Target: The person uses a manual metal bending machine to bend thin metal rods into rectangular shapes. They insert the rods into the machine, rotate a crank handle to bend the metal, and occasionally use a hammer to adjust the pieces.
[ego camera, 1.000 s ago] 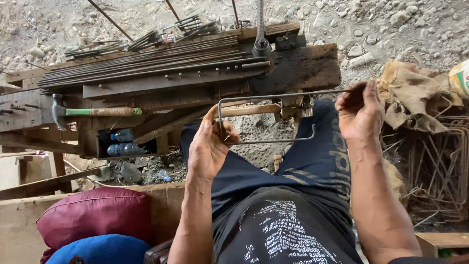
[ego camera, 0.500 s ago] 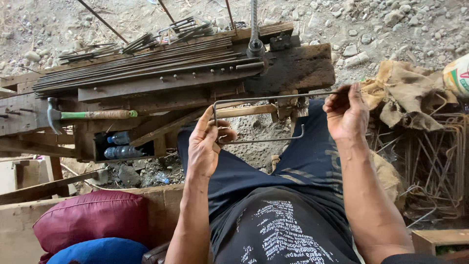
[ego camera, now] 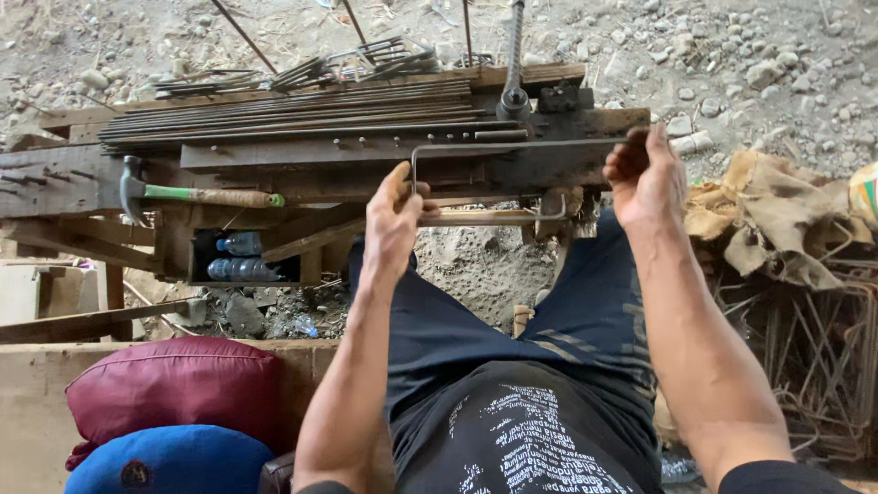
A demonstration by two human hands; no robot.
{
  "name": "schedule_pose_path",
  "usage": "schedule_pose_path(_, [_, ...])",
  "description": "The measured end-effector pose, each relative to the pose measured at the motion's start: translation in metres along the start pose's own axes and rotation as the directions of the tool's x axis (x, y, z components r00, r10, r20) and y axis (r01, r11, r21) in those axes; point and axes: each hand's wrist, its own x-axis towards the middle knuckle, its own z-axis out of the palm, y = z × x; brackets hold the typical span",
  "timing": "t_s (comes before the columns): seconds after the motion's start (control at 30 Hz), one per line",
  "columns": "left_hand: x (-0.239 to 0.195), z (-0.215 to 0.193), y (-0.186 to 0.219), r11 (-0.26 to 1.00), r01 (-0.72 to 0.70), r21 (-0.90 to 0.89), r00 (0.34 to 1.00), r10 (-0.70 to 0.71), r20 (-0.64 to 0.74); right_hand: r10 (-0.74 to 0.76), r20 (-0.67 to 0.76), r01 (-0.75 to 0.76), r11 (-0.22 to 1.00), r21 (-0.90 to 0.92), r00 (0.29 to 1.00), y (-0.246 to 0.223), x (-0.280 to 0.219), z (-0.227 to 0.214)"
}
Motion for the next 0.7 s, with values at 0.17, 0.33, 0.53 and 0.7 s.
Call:
schedule_pose_path(0.17, [0.036,-0.017,0.001,0.973,-0.06,0.225,0.987,0.091,-0.129,0.003,0.028,-0.003,1.0,0.001,1.0,0.002,0.017,0.038])
schedule_pose_path(0.33, [0.044,-0.022,-0.004,0.855,-0.014,0.518,0.981,0.113,-0.16,0.086,-0.011,-0.087,0.991,-0.097,0.996,0.035,0.04,0.03])
schedule_pose_path(0.53, [0.066,-0.028,-0.042,0.673,-0.097,0.734,0.965,0.245,-0.097,0.092,-0.023,-0.095,0.982,-0.163,0.995,0.033,0.047,0.016])
schedule_pose_path(0.7, [0.072,-0.027,-0.045,0.674,-0.044,0.737,0.972,0.2,-0.124,0.082,-0.026,-0.085,0.972,-0.217,0.996,0.031,0.054,0.007])
